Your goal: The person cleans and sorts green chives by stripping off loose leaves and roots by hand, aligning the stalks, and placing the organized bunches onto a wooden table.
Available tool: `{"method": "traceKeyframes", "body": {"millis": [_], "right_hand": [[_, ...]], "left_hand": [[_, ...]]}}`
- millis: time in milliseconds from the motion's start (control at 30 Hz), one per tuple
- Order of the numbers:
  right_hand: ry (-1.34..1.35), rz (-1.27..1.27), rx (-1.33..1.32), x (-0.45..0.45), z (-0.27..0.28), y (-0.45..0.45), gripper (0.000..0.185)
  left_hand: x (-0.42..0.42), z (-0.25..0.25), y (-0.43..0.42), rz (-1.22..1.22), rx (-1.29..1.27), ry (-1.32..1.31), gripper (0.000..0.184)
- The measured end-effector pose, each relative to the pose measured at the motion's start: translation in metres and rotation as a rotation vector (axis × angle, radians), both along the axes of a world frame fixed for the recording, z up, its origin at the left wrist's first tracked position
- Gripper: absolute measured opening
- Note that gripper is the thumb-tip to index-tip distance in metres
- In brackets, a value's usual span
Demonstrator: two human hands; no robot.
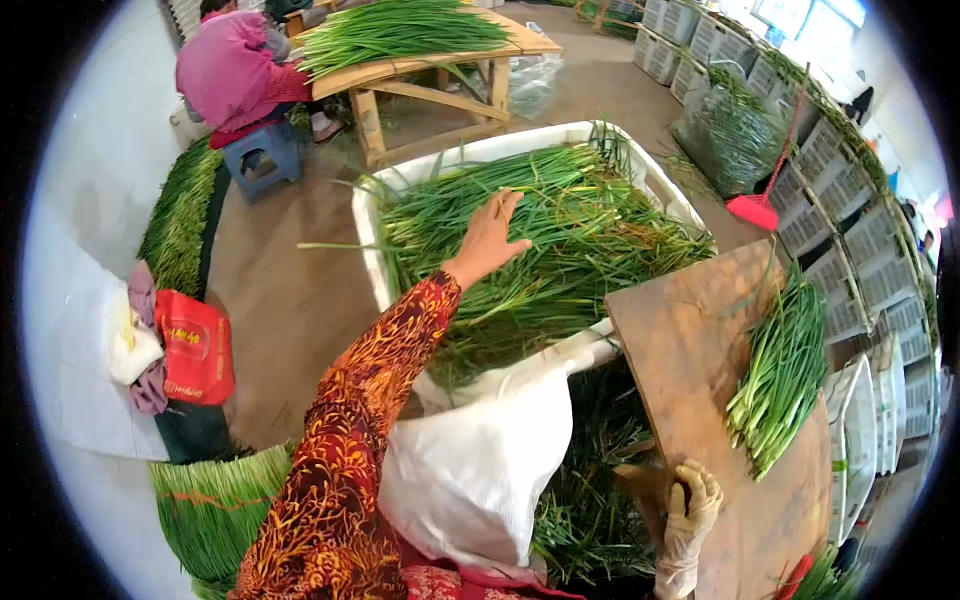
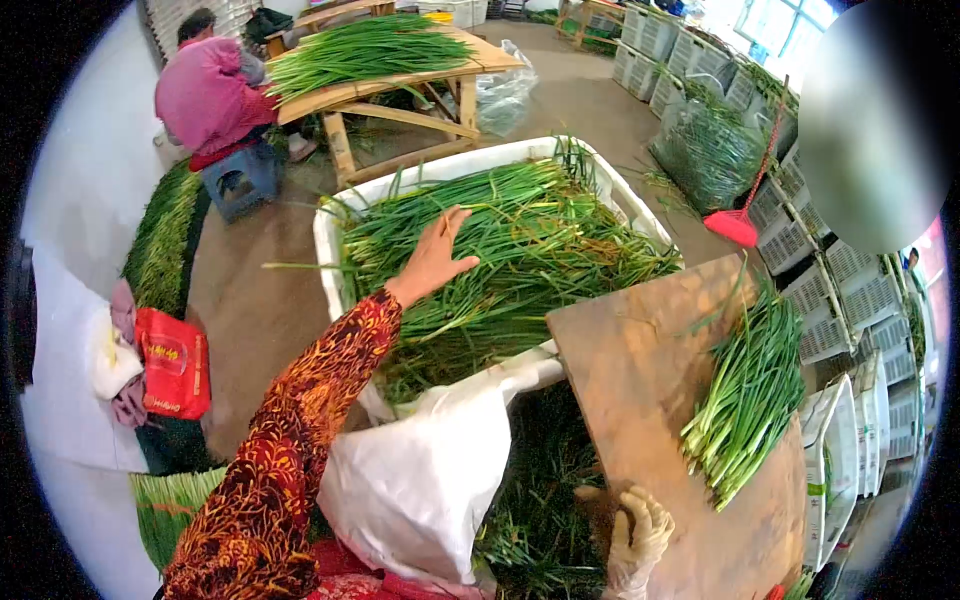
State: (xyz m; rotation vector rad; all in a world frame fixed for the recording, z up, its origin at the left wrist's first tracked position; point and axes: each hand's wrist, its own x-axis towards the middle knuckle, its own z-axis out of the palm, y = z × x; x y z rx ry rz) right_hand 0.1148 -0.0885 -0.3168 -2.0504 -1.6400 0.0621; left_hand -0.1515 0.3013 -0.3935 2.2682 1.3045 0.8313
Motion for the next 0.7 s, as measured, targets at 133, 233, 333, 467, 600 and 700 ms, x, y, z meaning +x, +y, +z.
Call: {"method": "traceKeyframes", "body": {"millis": [133, 233, 333, 467, 600, 700], "right_hand": [[-0.013, -0.03, 0.059, -0.007, 0.006, 0.009, 0.011], [0.038, 0.051, 0.023, 0.001, 0.01, 0.016, 0.009], [0.079, 0.036, 0.071, 0.001, 0.007, 0.01, 0.009], [0.12, 0.014, 0.033, 0.001, 0.01, 0.018, 0.01], [0.175, -0.011, 0.031, 0.002, 0.008, 0.018, 0.009], [0.169, 0.003, 0.017, 0.002, 0.011, 0.021, 0.009]], "left_hand": [[0.022, -0.021, 0.076, 0.059, 0.135, 0.298, 0.086], [0.023, -0.041, 0.132, 0.155, 0.082, 0.441, 0.096], [0.02, -0.056, 0.153, 0.193, 0.026, 0.478, 0.105], [0.02, -0.08, 0.181, 0.227, -0.099, 0.4, 0.113], [0.029, -0.055, 0.188, 0.223, -0.179, 0.554, 0.112], [0.03, -0.047, 0.193, 0.162, -0.197, 0.669, 0.107]]}}
